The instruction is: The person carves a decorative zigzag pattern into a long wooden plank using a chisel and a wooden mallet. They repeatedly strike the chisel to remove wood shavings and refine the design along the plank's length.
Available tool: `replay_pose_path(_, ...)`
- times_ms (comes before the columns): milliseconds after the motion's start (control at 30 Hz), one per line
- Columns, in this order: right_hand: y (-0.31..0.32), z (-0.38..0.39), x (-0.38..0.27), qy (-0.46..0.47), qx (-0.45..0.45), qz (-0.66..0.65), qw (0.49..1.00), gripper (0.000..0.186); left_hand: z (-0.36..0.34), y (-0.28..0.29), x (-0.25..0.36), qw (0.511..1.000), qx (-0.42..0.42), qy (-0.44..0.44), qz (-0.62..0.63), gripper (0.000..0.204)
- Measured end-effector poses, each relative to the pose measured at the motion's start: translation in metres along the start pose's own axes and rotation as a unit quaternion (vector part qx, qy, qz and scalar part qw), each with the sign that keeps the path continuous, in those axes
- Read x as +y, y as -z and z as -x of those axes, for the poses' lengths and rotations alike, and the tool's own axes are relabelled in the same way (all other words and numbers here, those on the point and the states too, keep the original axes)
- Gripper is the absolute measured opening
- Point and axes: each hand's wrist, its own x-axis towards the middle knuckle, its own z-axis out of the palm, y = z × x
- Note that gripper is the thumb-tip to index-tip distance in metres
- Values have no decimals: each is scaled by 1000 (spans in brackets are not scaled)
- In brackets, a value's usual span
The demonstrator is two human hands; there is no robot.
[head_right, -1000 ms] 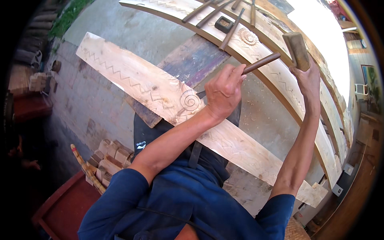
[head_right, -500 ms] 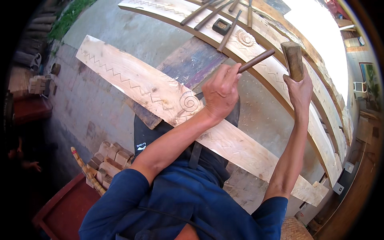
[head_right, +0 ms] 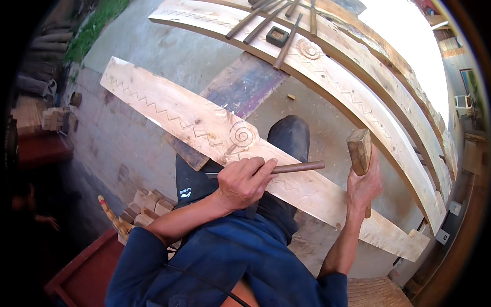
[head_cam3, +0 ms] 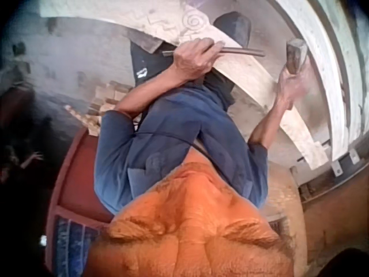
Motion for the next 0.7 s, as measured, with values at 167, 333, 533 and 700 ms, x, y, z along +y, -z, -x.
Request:
replay_pose_path(167,-10,26,-24,23,56,-4,998,75,-29,4,-33,992,-9,106,-63,48)
replay_pose_path(333,-29,35,-27,96,102,0,990,81,-43,-1,-47,984,-13,152,-91,34)
replay_pose_path(533,-31,37,-26,103,107,-4,989,84,-36,-5,-53,993,-7,79,-92,25)
replay_pose_path(700,-32,37,-25,92,101,-9,991,83,-37,-6,-56,997,-10,66,-50,29)
